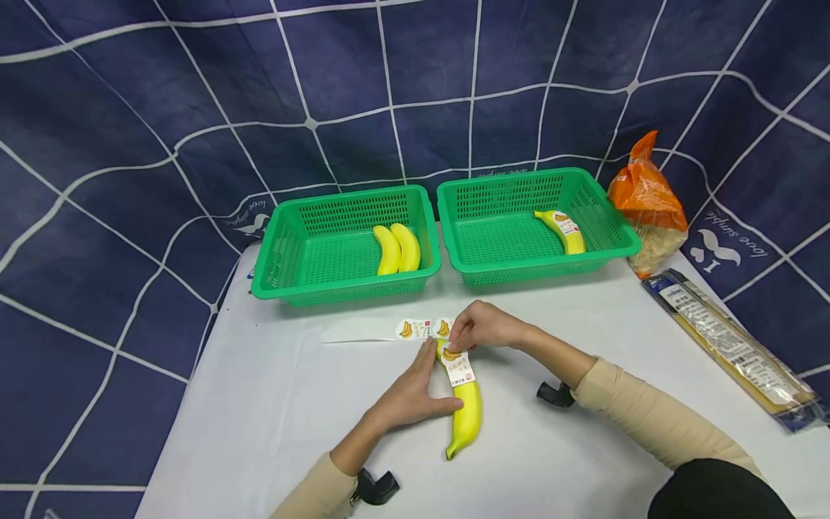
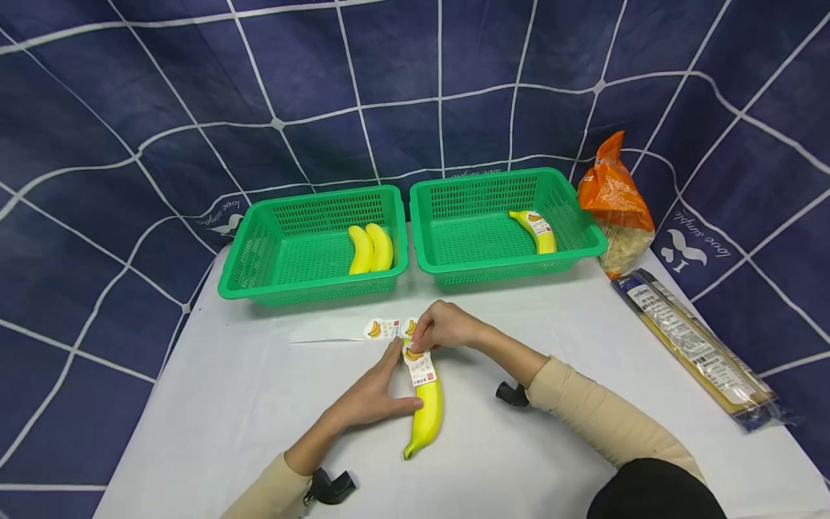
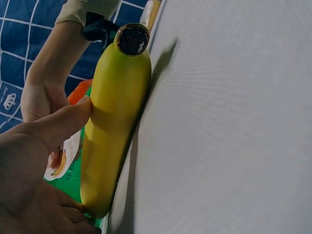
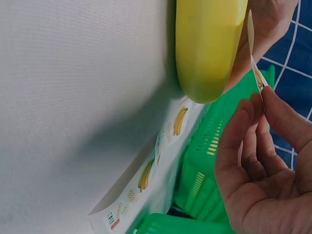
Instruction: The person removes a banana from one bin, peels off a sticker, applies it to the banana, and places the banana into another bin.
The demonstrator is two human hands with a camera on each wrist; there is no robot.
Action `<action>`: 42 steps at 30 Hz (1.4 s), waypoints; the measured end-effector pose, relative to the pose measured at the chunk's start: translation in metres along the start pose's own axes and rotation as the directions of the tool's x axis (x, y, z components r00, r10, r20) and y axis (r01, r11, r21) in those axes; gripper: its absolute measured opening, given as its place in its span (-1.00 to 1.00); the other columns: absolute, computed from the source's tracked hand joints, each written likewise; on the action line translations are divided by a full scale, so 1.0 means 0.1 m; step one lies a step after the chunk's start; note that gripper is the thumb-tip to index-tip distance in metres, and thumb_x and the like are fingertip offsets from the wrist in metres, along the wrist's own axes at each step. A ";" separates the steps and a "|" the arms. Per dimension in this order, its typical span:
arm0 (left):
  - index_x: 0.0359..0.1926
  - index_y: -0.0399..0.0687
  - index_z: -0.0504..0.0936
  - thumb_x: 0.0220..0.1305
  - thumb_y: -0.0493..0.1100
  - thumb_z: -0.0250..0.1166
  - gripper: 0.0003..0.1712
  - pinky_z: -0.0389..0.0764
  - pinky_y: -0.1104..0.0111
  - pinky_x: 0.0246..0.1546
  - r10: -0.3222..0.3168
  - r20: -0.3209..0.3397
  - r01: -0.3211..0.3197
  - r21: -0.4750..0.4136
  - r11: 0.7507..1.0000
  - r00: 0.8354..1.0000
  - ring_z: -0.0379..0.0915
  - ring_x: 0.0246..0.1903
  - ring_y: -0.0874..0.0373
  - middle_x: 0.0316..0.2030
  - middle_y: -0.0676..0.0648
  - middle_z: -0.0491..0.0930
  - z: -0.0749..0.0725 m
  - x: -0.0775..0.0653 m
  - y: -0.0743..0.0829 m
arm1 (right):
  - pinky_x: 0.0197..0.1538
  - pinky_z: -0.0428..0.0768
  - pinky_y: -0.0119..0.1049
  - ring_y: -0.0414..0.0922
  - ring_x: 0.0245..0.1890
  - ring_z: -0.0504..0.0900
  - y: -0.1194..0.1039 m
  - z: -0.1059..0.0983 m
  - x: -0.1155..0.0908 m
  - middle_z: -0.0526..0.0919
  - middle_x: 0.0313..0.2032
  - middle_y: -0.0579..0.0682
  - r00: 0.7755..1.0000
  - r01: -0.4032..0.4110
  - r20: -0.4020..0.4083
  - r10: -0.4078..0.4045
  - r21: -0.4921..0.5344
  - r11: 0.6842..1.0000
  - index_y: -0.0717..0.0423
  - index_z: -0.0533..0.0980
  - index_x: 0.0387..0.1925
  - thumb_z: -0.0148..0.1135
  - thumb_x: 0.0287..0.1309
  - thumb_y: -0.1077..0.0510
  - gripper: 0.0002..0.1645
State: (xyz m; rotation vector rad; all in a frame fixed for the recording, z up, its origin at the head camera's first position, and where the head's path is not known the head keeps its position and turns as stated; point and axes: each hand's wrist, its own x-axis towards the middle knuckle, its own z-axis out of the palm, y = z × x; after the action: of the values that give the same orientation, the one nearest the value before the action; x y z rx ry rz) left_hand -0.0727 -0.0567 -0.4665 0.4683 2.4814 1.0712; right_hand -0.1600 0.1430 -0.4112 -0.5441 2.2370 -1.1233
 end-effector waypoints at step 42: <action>0.55 -0.13 -0.19 0.02 0.34 0.39 0.33 0.09 0.00 0.48 -0.013 0.025 0.013 0.035 0.999 1.000 -0.27 0.55 0.03 0.57 -0.08 -0.27 -0.02 0.00 0.02 | -0.51 0.38 -0.45 -0.25 -0.62 0.45 0.12 0.12 0.04 0.61 -0.65 -0.14 0.991 -0.038 -0.130 0.018 -0.152 0.988 0.02 0.62 -0.58 0.49 -0.04 0.08 -0.81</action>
State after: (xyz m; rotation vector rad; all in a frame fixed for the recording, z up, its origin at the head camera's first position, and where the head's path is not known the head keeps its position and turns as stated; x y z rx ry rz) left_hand -0.0739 -0.0566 -0.4635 0.4726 2.4815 1.0118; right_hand -0.1564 0.1406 -0.4281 -0.5137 2.4500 -1.0018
